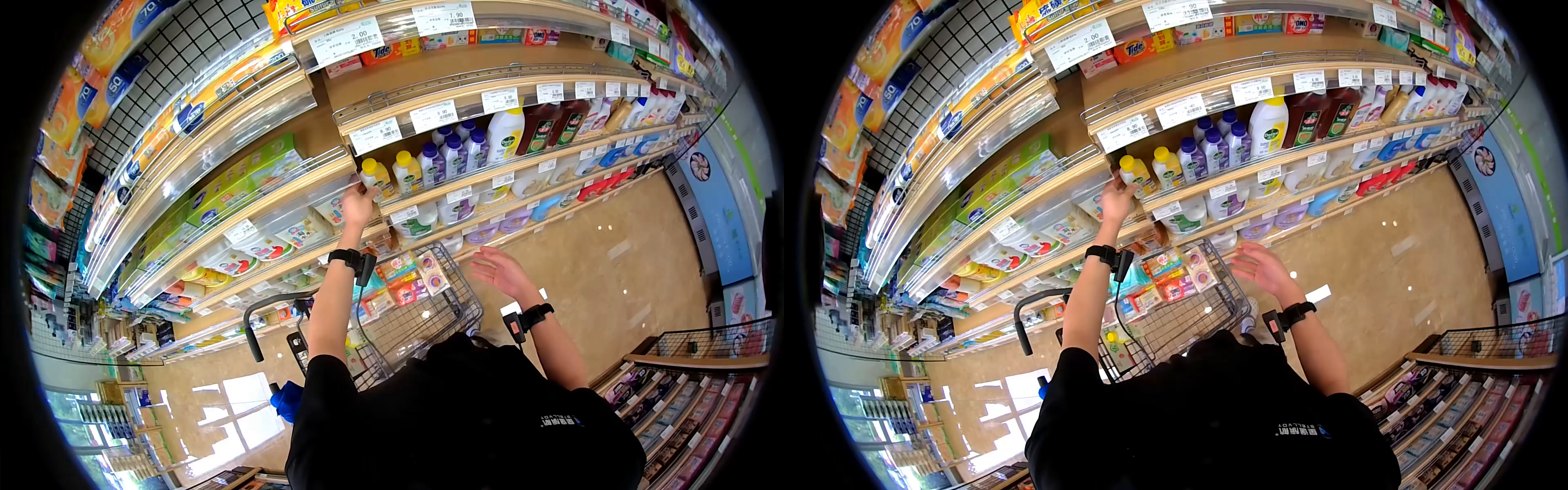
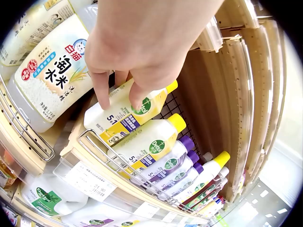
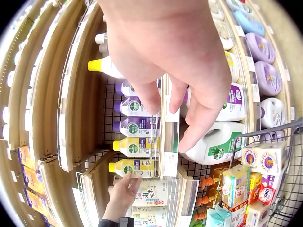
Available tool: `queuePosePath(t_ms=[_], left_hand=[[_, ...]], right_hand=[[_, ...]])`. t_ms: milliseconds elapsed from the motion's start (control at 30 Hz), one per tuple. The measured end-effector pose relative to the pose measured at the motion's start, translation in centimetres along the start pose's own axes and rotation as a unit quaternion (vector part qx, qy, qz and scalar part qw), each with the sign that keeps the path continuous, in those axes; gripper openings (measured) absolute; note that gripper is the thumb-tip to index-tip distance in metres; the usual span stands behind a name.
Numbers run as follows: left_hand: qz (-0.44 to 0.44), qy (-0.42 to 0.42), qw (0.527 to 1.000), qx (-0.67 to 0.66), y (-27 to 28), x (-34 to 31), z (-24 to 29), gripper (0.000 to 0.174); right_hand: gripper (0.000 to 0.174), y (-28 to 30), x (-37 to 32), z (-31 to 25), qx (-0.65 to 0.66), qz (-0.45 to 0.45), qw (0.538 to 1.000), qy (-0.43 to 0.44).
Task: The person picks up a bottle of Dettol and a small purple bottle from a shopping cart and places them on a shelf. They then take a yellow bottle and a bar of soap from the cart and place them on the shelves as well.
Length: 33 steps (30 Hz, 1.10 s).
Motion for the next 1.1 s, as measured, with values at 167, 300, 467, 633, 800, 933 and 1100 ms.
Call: queuePosePath(t_ms=[167, 300, 467, 633, 800, 933, 1100], left_hand=[[-0.025, -0.026, 0.997, -0.062, -1.2, 0.4, 0.5, 0.047], [-0.015, 0.009, 1.000, -0.008, -1.8, 0.8, 0.2, 0.048], [0.004, 0.047, 0.999, 0.023, -2.7, 2.2, -2.0, 0.056], [-0.005, 0.092, 0.995, 0.028, -2.7, 2.7, -1.4, 0.058], [-0.008, 0.106, 0.993, 0.049, -2.2, 3.4, -2.4, 0.057], [-0.016, 0.126, 0.989, 0.079, -1.9, 3.0, -1.0, 0.057], [-0.008, 0.186, 0.978, 0.094, -1.7, 2.1, 2.2, 0.057]], right_hand=[[0.031, 1.2, -0.9, -0.9, 0.004, 0.004, 1.000, 0.005], [0.032, 2.0, -1.1, -1.2, -0.002, 0.016, 1.000, 0.009], [0.033, 2.6, -1.4, -1.9, -0.006, 0.012, 1.000, 0.012], [0.033, 2.8, -1.7, -2.4, -0.010, 0.017, 1.000, 0.017], [0.033, 3.6, -2.4, -2.5, -0.010, 0.025, 1.000, 0.013], [0.032, 4.0, -2.9, -2.7, -0.010, 0.019, 1.000, 0.017], [0.035, 4.4, -3.5, -2.8, -0.011, 0.026, 0.999, 0.018]])
Point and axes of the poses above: each hand's wrist, its own x-axis towards the middle knuckle, its own y-axis out of the back of the hand, z = x × y, the point moved 4 cm from there along x, towards the middle knuckle, and after that the axes turned 9 degrees about -z, right-handed, at the moved point
